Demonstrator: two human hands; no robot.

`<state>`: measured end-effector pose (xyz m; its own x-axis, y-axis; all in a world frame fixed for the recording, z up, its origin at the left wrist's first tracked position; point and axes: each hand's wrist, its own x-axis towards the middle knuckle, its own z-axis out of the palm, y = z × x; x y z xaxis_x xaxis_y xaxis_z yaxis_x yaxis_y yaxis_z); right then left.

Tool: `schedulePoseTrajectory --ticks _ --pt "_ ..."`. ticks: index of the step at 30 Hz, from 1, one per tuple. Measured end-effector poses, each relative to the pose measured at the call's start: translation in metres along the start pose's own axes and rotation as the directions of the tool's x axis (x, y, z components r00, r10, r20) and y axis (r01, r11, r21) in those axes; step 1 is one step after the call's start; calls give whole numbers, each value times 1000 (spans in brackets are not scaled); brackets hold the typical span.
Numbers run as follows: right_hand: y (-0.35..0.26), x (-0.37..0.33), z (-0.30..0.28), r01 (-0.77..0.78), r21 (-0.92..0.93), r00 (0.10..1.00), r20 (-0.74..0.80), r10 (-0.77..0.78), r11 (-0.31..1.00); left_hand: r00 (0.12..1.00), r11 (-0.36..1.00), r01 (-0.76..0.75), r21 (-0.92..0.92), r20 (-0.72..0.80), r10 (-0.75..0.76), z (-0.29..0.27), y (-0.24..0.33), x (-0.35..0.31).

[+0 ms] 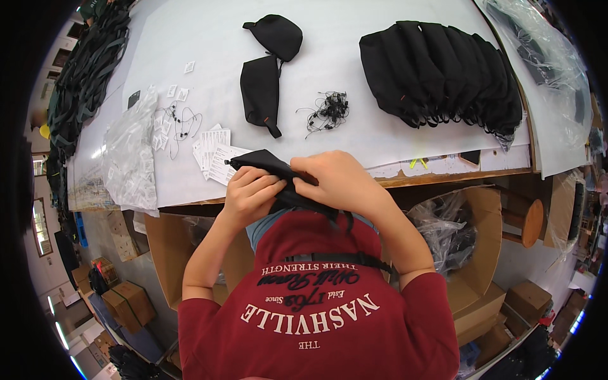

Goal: Packing instruction manuals and small accessories into black zippered pouches.

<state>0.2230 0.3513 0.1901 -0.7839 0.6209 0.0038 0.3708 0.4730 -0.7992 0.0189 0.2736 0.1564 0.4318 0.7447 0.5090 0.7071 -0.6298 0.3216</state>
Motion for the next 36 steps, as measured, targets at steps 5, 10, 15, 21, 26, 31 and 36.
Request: schedulePoseTrajectory --ticks 5,10,15,21,26,31,36 --pt "9 11 2 -93 -115 959 -279 58 989 944 993 110 -43 318 -91 -4 3 6" --pt "17 13 15 -142 -53 938 -327 117 988 832 977 210 47 516 -204 -1 7 14" --pt "45 -12 8 -185 281 969 -107 222 942 696 907 418 45 626 -352 16 -9 -1" --pt "57 -62 30 -132 -73 989 -81 126 989 693 757 630 -175 567 -445 11 -13 11" --pt "55 -53 55 -166 -75 921 -368 127 983 709 779 604 -165 558 -431 13 -13 17" --pt "71 -61 38 -235 524 859 -283 428 819 772 794 580 -183 434 -464 23 -16 19" --pt "86 -89 -4 139 960 727 -266 633 244 762 730 644 -229 273 -587 21 -16 28"
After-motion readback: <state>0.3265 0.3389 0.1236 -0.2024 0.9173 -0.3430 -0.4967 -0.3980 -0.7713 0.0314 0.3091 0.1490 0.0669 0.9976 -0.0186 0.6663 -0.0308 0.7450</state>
